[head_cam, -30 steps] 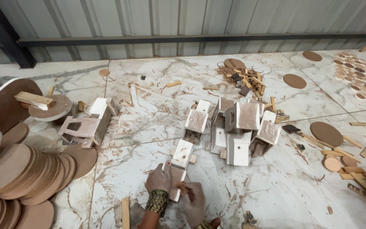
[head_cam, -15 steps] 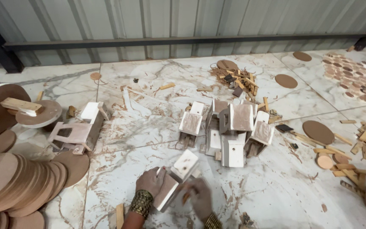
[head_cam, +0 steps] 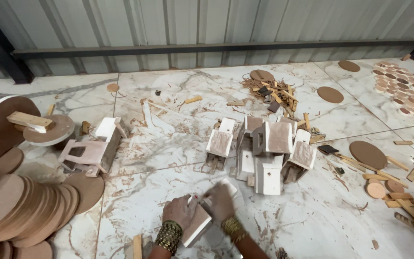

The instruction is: The person sits on the floor of a workshop and sands small white wooden furniture components by hand with sandpaper, rubbing the surfaces of one piece at a time and setting finished pieces aside with the others.

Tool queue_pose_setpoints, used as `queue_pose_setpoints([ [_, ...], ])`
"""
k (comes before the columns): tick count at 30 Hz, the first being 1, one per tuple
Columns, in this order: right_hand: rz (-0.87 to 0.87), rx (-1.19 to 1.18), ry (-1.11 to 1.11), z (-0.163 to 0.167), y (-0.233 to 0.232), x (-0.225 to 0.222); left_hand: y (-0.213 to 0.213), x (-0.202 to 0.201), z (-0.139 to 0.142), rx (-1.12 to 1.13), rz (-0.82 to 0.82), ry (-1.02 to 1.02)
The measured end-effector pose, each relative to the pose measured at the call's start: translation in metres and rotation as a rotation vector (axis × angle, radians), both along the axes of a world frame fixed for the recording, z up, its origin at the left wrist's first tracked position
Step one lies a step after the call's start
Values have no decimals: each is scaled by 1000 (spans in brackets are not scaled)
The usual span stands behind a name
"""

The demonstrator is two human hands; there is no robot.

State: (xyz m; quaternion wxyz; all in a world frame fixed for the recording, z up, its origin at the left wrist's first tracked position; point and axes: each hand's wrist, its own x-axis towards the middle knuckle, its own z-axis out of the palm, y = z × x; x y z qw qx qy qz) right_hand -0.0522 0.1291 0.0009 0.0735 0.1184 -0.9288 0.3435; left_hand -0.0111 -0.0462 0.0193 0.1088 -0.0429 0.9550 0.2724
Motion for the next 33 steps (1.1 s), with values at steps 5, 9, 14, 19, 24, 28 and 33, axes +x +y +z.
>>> queue_pose_setpoints([
  [5,-16,490,-107,-1,5,-26,-2,-5,-5,-18,-51,86],
  [9,-156,242,104,-5,44,-52,-6,-28,11,-41,-95,-198],
  [14,-362,80,-238,-26,53,-26,-10,-46,37,-355,23,143],
  [19,-282,163,161,-30,57,-2,13,-4,22,26,428,105],
  [24,-32,586,-183,-21,40,8,1,-4,-7,283,715,141],
  [28,158,586,-232,-21,9,26,-11,-5,-9,261,660,18],
  [33,116,336,121,-26,22,51,-10,11,-1,224,628,83],
])
